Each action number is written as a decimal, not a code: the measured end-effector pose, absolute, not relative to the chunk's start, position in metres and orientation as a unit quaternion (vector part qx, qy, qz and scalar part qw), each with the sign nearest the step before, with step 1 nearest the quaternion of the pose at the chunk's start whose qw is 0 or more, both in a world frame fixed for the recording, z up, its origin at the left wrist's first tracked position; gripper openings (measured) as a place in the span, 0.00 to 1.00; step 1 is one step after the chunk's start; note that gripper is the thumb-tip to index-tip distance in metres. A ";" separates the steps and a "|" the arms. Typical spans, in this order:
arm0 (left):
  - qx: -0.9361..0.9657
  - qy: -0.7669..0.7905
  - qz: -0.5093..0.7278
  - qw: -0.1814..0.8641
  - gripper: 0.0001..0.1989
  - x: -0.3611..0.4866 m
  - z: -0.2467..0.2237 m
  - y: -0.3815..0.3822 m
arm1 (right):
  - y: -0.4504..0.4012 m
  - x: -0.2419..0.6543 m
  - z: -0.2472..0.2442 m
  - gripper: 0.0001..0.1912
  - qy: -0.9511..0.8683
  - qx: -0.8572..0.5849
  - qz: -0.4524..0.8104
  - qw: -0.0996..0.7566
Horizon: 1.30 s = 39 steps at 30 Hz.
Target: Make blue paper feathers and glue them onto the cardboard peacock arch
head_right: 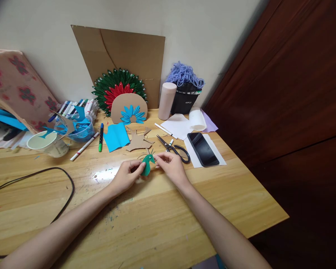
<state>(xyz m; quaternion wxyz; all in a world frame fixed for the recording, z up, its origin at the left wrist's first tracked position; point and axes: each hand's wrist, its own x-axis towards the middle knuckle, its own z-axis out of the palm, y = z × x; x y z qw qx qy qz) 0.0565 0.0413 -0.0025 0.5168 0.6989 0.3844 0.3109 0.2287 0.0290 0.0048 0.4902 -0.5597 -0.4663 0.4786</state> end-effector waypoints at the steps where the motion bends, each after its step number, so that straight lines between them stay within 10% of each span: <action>1: 0.694 0.390 0.315 0.518 0.19 0.057 -0.003 0.042 | 0.029 0.229 0.005 0.15 -0.466 -0.559 0.479 0.491; 39: 0.440 0.462 0.516 0.572 0.19 0.050 -0.015 0.060 | 0.023 0.221 0.007 0.13 -0.614 -0.554 0.427 0.366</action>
